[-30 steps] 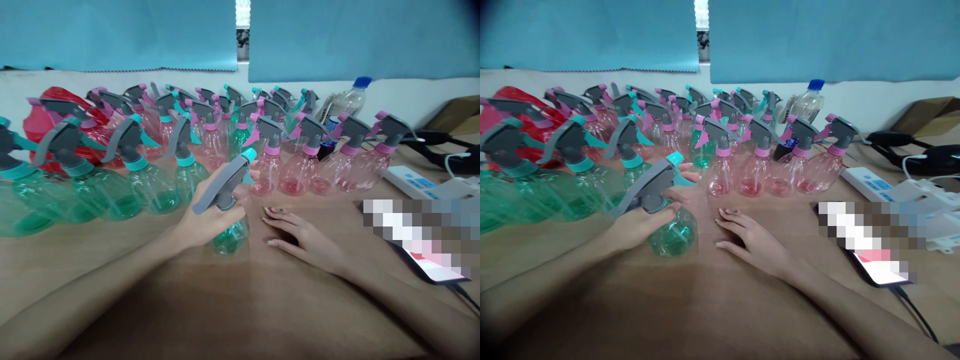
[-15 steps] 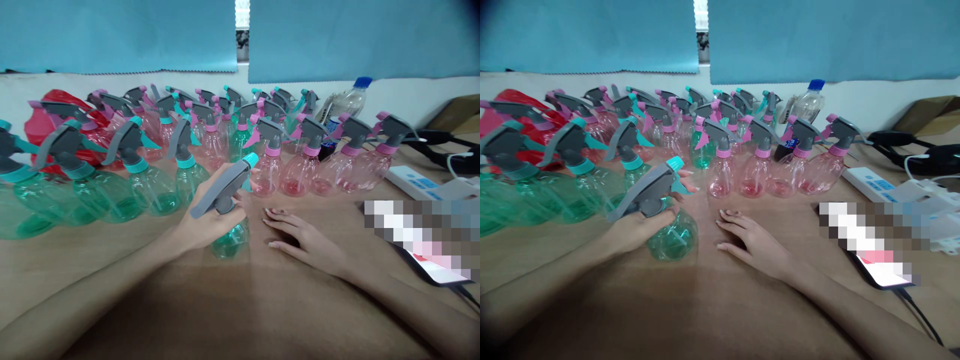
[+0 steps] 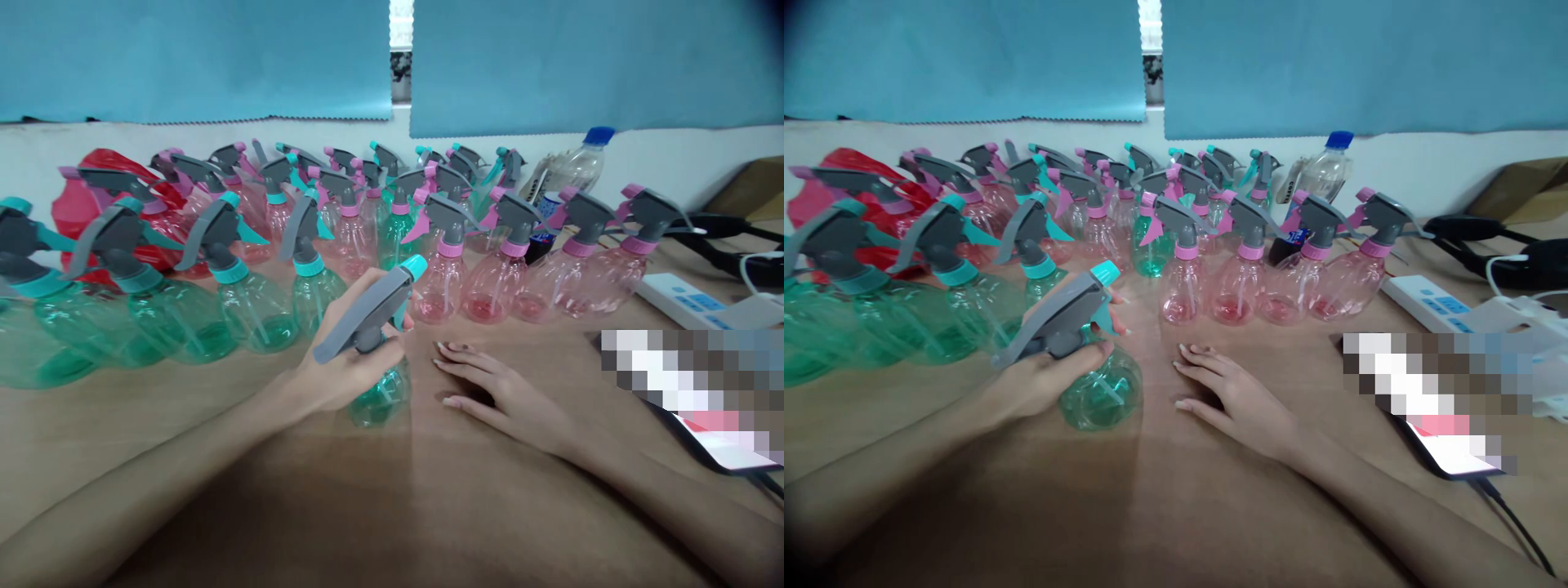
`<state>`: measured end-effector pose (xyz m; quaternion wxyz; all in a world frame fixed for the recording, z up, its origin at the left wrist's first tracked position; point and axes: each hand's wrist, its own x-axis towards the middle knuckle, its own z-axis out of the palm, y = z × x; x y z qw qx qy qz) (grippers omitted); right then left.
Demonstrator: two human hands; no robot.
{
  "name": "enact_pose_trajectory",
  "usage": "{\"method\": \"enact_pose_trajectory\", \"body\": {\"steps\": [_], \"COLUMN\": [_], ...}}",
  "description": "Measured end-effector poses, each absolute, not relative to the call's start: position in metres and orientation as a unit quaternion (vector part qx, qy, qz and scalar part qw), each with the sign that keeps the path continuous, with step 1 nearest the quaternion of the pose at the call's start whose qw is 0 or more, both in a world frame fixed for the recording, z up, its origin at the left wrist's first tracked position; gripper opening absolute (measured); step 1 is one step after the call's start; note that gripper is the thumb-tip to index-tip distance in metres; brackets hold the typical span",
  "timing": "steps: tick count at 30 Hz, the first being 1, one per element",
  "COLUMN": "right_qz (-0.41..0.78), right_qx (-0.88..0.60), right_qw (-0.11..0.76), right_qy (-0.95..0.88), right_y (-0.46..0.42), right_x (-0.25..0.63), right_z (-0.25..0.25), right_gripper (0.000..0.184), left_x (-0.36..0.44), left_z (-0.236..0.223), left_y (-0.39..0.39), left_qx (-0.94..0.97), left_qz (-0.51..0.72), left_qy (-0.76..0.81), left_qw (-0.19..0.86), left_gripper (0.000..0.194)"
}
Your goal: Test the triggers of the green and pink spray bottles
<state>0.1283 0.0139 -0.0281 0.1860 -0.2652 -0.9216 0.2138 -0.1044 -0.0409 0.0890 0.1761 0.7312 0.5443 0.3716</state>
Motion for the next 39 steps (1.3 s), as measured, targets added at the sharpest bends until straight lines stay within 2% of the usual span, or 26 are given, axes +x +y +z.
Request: {"method": "enact_pose_trajectory", "body": {"steps": [14,32,39], "right_qz": [0.211,0.224,0.217], "right_qx": [-0.268,-0.272,-0.274], "right_qw": [0.177,0.188,0.182], "right_qy": [-0.923,-0.917,-0.919], "right_y": [0.013,0.013,0.013], "right_x": [0.128,0.128,0.128], "right_z": [-0.027,-0.027,-0.029], "right_gripper": [0.051,0.051,0.052], "left_x": [-0.107,-0.106,-0.106], "left_z": [0.078,0.077,0.076], "left_y": [-0.033,-0.035,-0.034], "left_qx": [0.748,0.743,0.740], "left_qz": [0.409,0.421,0.425], "left_qy": [0.444,0.463,0.449], "left_qw": [0.276,0.239,0.267], "left_gripper": [0.055,0.051,0.052]}}
